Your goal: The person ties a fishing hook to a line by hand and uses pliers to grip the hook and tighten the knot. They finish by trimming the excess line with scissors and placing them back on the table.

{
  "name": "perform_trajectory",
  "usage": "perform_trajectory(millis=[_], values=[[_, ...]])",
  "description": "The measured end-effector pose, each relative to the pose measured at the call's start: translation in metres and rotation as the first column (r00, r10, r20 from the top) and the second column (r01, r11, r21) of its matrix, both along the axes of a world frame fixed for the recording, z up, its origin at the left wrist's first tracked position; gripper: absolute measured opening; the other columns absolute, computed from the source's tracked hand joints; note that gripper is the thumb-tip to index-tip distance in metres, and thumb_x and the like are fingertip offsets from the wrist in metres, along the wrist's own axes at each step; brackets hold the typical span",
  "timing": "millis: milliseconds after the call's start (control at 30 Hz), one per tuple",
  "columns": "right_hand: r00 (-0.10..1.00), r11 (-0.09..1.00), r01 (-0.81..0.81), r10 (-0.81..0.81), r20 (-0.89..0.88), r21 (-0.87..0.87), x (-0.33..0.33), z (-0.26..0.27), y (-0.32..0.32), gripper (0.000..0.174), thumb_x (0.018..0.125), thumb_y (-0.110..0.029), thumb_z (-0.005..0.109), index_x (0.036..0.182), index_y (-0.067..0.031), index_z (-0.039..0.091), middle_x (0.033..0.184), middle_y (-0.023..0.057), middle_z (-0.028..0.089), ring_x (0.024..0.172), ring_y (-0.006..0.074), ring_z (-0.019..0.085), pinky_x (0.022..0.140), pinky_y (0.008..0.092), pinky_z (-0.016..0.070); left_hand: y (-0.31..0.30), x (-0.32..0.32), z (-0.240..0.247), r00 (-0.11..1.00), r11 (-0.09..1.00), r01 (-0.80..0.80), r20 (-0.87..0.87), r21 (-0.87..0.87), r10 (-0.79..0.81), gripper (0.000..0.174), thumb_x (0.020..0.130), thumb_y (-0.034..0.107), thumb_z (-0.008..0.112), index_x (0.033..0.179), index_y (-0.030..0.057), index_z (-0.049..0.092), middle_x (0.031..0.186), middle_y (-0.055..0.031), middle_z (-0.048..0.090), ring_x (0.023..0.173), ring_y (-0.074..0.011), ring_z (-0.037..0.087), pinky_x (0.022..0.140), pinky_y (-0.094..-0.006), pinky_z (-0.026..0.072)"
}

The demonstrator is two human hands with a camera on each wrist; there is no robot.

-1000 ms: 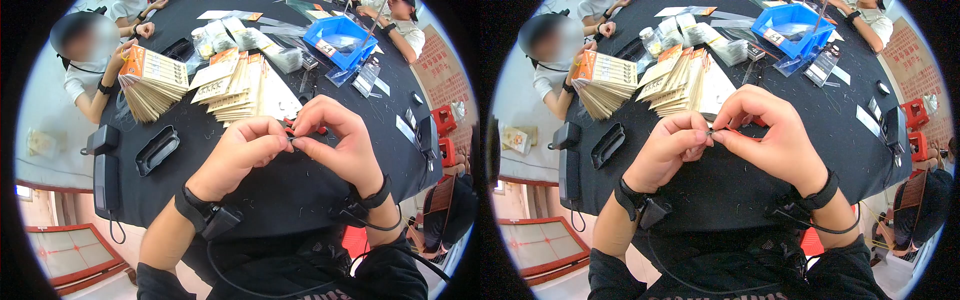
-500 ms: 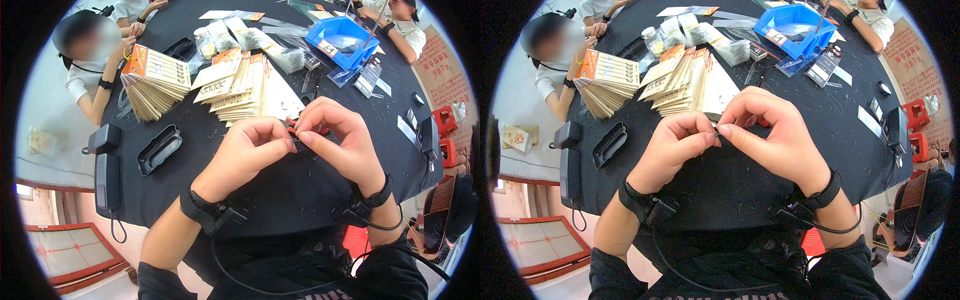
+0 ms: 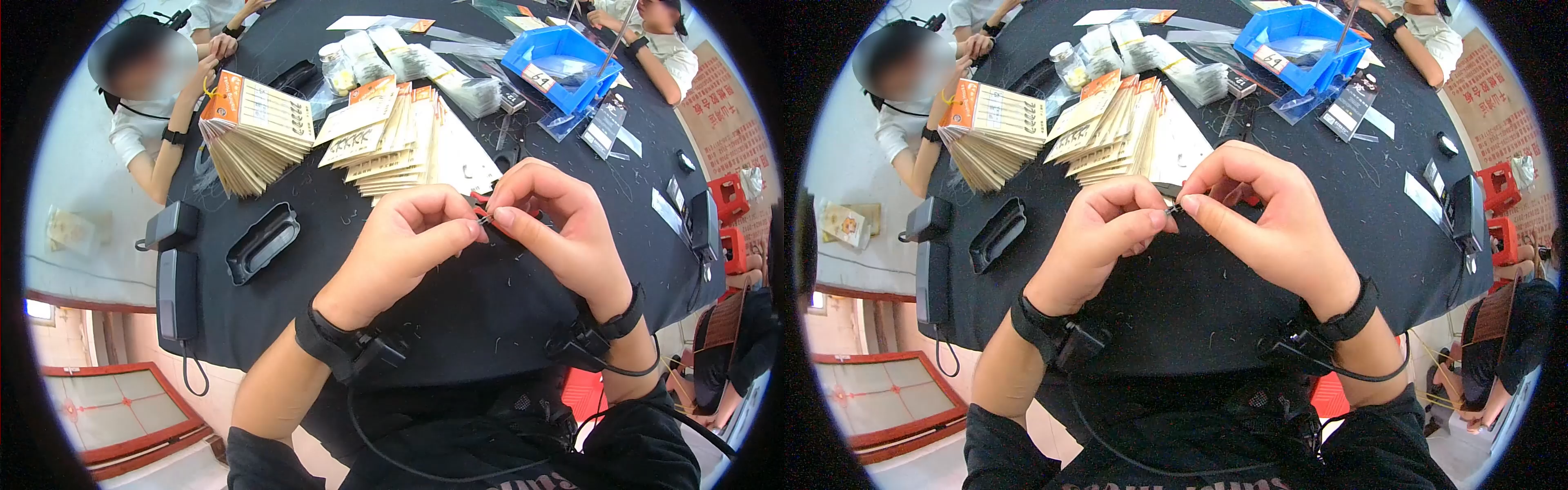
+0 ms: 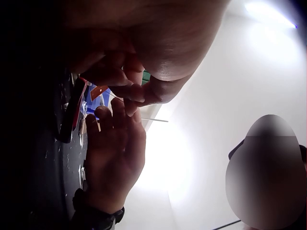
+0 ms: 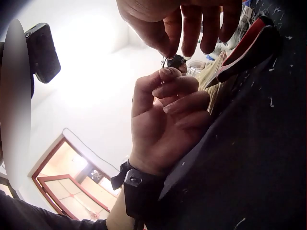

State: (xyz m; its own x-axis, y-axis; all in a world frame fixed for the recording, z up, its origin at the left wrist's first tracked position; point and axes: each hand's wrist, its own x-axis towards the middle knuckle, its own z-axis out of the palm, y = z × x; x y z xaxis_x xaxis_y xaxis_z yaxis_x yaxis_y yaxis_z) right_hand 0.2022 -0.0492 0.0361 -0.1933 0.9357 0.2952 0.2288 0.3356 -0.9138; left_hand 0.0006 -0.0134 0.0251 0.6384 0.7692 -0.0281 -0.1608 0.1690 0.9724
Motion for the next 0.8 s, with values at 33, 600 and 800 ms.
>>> perform_trajectory(millis=[33, 600, 800], values=[[1.0, 1.0, 0.004, -0.004, 0.0, -0.004, 0.0, 0.0002, -0.0002, 0.008, 0.083, -0.008, 0.066, 0.087, -0.002, 0.064, 0.083, 0.0008, 0.059, 0.073, 0.007, 0.053, 0.065, 0.0221, 0.0414, -0.0002, 0.0002, 0.0011, 1.0, 1.0, -0.002, -0.007, -0.009, 0.002, 0.012, 0.087, 0.017, 0.063, 0.083, 0.0059, 0.061, 0.079, 0.0003, 0.063, 0.061, -0.0014, 0.043, 0.054, -0.0174, 0.0333], [0.99, 0.987, -0.001, -0.022, 0.139, 0.161, -0.0014, 0.0036, 0.0011, 0.006, 0.08, -0.001, 0.066, 0.085, -0.0004, 0.061, 0.08, 0.0048, 0.058, 0.07, 0.0121, 0.054, 0.062, 0.0244, 0.0421, 0.0011, -0.0012, -0.0013, 0.998, 0.985, 0.066, 0.017, -0.157, -0.065, 0.013, 0.087, 0.017, 0.062, 0.081, 0.0069, 0.058, 0.076, 0.0005, 0.059, 0.057, -0.0018, 0.039, 0.052, -0.0181, 0.0304], [0.986, 0.981, 0.008, -0.04, 0.161, 0.195, -0.0038, 0.0049, 0.0003, 0.007, 0.08, 0.001, 0.065, 0.085, 0.0005, 0.06, 0.08, 0.0064, 0.058, 0.071, 0.0141, 0.056, 0.062, 0.0249, 0.0451, 0.0008, -0.0019, -0.0006, 0.998, 0.987, 0.053, -0.008, -0.155, -0.055, 0.012, 0.088, 0.016, 0.061, 0.081, 0.007, 0.058, 0.077, 0.0, 0.06, 0.056, -0.0011, 0.039, 0.051, -0.0175, 0.03]])
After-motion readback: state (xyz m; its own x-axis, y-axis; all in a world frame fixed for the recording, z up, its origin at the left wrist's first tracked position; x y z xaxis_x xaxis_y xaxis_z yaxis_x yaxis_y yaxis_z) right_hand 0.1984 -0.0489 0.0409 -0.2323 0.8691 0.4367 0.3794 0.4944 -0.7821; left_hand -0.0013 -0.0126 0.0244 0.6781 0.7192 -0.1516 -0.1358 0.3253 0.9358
